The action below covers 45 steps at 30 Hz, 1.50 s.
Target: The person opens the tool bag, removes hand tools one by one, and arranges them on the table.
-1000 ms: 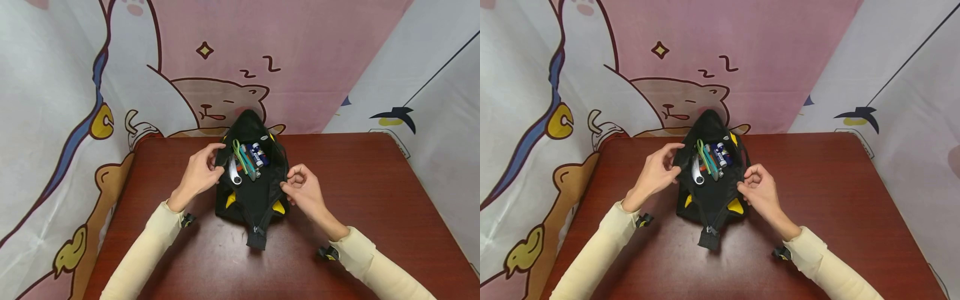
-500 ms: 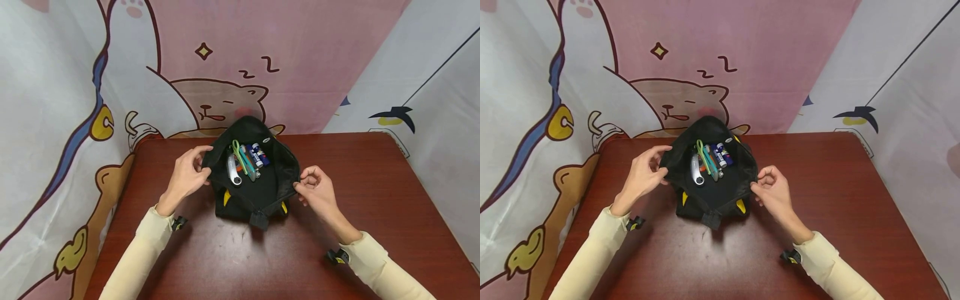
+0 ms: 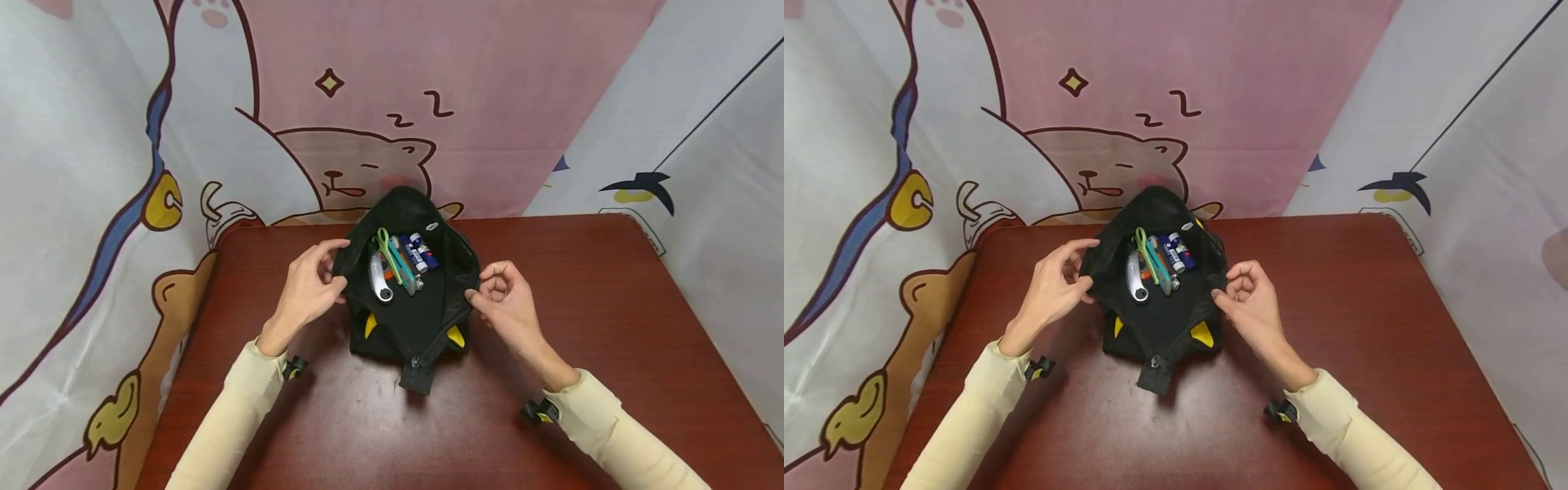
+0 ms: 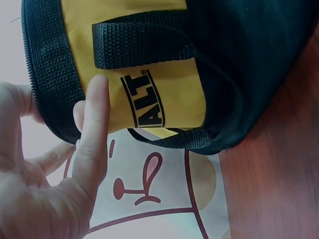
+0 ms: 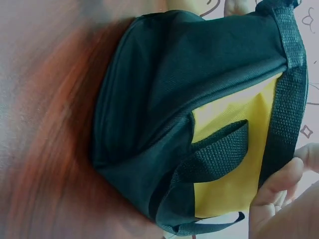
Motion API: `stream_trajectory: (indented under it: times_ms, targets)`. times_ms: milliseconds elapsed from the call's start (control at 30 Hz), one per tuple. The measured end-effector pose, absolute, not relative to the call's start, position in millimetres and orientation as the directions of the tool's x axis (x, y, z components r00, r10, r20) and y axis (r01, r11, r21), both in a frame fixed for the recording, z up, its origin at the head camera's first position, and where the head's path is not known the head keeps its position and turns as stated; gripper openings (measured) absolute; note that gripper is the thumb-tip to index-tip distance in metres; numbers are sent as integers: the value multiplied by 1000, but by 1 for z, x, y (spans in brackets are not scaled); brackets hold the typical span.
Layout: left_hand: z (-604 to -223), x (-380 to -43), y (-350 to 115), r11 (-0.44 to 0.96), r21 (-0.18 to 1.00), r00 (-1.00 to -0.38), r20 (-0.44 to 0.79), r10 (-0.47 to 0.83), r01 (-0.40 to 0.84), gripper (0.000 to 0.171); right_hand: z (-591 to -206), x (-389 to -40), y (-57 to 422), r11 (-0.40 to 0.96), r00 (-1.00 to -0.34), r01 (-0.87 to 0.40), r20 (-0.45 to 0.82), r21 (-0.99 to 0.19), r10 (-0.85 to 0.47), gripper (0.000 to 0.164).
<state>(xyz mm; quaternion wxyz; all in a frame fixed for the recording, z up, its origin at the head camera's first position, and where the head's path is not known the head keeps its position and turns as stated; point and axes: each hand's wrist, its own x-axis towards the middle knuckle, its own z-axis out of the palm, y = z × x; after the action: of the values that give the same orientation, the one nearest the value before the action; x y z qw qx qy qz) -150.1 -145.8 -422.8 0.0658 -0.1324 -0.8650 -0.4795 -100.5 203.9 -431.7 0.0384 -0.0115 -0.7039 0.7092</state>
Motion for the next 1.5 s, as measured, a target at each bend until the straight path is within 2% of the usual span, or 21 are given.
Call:
stream_trajectory:
  times_ms: [233, 633, 1167, 1367, 1500]
  targets:
    - [-423, -149, -145, 491, 823, -958, 235, 167, 287, 63, -420, -110, 196, -61, -977, -194, 187, -979, 103, 31]
    - [-422, -147, -144, 468, 844, -964, 210, 160, 262, 64, -385, -139, 173, -78, -923, -384, 381, -920, 51, 32]
    - [-422, -146, -143, 473, 843, -967, 208, 149, 255, 65, -355, -178, 142, -7, -870, -493, 493, -870, -11, 27]
    - [-421, -146, -143, 483, 836, -965, 216, 147, 260, 64, -351, -191, 133, 5, -845, -534, 534, -845, -42, 29]
    - [-420, -145, -142, 501, 822, -963, 227, 148, 271, 64, -354, -198, 129, 27, -851, -525, 523, -851, -54, 28]
